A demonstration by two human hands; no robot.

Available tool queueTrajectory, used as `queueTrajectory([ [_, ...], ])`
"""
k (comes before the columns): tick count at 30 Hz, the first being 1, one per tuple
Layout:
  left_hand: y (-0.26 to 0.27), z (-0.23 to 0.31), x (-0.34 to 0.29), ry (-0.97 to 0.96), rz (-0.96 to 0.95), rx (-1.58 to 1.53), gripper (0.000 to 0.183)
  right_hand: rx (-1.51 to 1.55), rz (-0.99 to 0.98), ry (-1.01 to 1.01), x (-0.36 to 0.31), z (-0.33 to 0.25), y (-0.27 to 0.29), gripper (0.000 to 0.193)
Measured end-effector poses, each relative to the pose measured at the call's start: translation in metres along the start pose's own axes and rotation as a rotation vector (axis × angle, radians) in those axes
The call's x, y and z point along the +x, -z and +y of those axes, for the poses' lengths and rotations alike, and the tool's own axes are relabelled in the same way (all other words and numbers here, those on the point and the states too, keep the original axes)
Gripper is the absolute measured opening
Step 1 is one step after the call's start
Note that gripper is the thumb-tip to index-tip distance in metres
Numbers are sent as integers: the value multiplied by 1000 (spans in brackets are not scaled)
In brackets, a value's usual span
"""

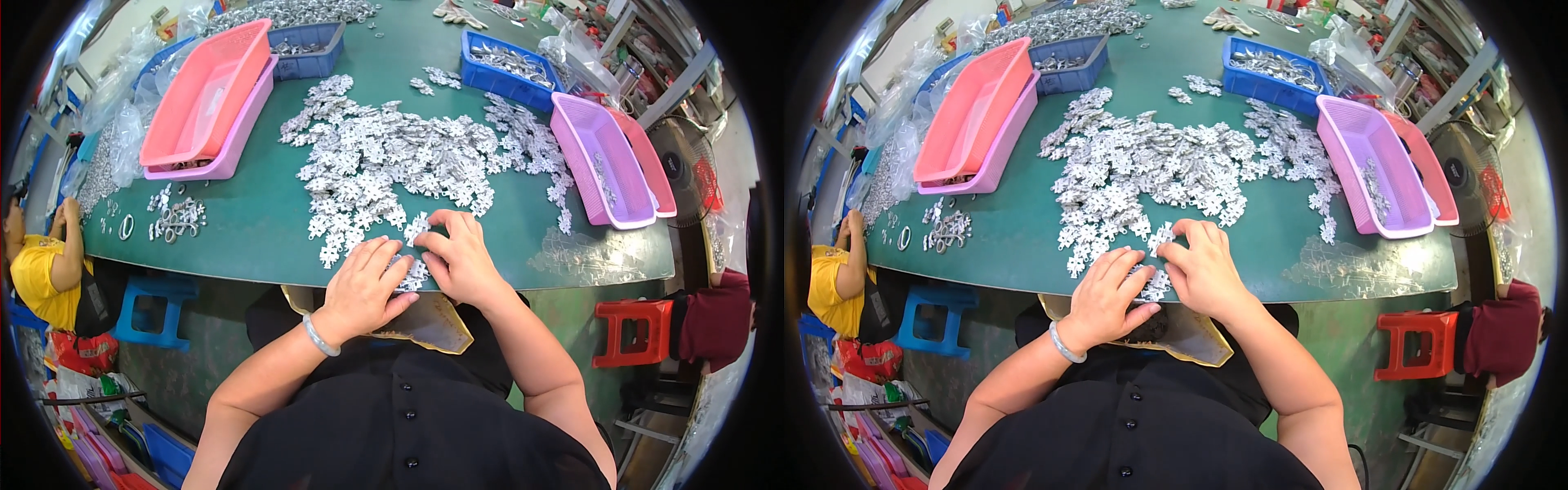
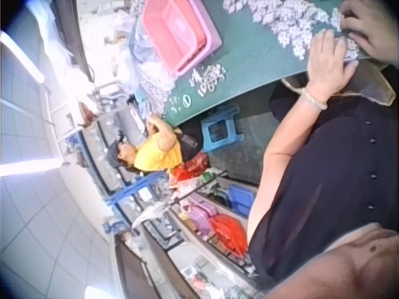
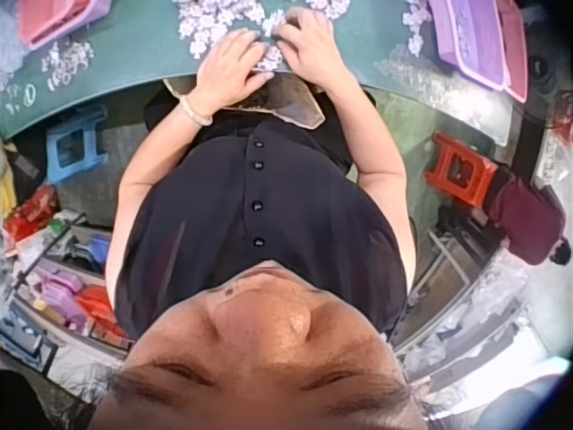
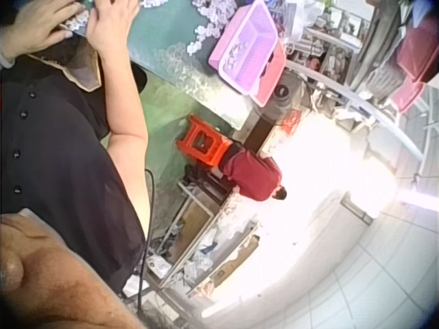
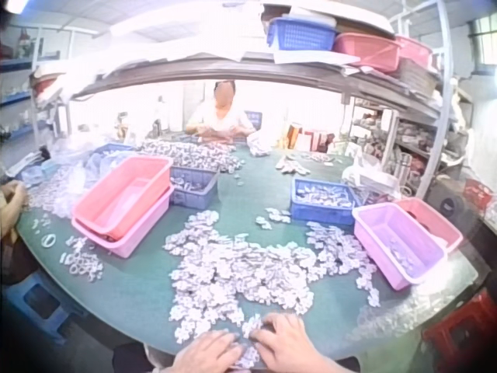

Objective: The person sorts through a large pile of small snowflake-shaped metal parts on a green table, moving them by hand and picking up individual pieces to place them into a bag held in their lap.

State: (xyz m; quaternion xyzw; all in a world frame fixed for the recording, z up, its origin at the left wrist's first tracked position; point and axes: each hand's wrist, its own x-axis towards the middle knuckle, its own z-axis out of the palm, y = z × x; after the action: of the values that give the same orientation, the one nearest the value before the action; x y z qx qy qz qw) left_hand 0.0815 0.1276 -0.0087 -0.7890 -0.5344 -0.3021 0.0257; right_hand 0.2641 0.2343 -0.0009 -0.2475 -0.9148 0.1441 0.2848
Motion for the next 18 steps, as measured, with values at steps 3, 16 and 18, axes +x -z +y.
queueTrajectory([
  [3,1,0,0,8,-8,-7,50,118,-3,33,-3,2,2,24],
  [16,0,1,2,20,-52,15,50,-14,10,-47,8,8,0,27],
  [18,0,0,1,19,-49,5,50,-11,37,-44,4,9,-2,27],
])
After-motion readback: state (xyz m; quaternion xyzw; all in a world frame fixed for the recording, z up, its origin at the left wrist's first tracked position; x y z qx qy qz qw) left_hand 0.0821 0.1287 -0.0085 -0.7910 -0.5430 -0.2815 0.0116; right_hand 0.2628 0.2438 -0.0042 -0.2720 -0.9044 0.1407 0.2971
